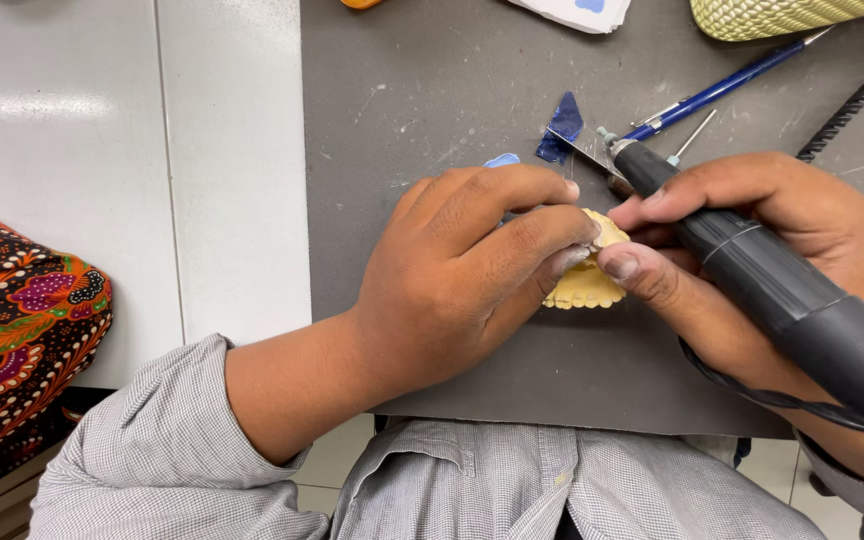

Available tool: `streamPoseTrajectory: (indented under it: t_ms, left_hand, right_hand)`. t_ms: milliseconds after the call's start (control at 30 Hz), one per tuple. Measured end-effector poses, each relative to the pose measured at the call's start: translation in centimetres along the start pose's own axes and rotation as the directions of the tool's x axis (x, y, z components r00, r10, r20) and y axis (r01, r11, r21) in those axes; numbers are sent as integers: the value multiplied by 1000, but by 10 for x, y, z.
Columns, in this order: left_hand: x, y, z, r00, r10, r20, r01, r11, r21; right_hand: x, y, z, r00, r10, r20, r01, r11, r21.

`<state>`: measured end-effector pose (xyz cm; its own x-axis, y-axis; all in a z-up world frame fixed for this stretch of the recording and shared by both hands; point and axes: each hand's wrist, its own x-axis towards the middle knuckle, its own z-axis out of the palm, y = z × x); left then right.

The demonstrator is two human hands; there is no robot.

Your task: The person uses a rotary tool to grind and shape a yellow dental cast and a single artificial tooth. They then fit the tooth into the cast and inspect the alignment.

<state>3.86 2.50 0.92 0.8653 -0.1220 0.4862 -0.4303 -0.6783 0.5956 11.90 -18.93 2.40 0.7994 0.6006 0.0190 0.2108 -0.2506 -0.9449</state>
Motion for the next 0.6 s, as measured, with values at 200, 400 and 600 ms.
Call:
streamPoseTrajectory:
  t_ms: [200,400,600]
  left_hand:
    - [1,-1,-2,998,64,19,-64,998,28]
    - [4,0,-3,997,63,41,-62,998,-25]
    - [5,1,-6,996,79,39,-76,994,-80]
  right_hand:
    - [-3,-7,1,1000,-24,-15,23,996,-90]
    - [-1,-10,-1,999,-40,5,41,990,-136]
    - [-2,-10,0,1000,2,10,-1,994,-105]
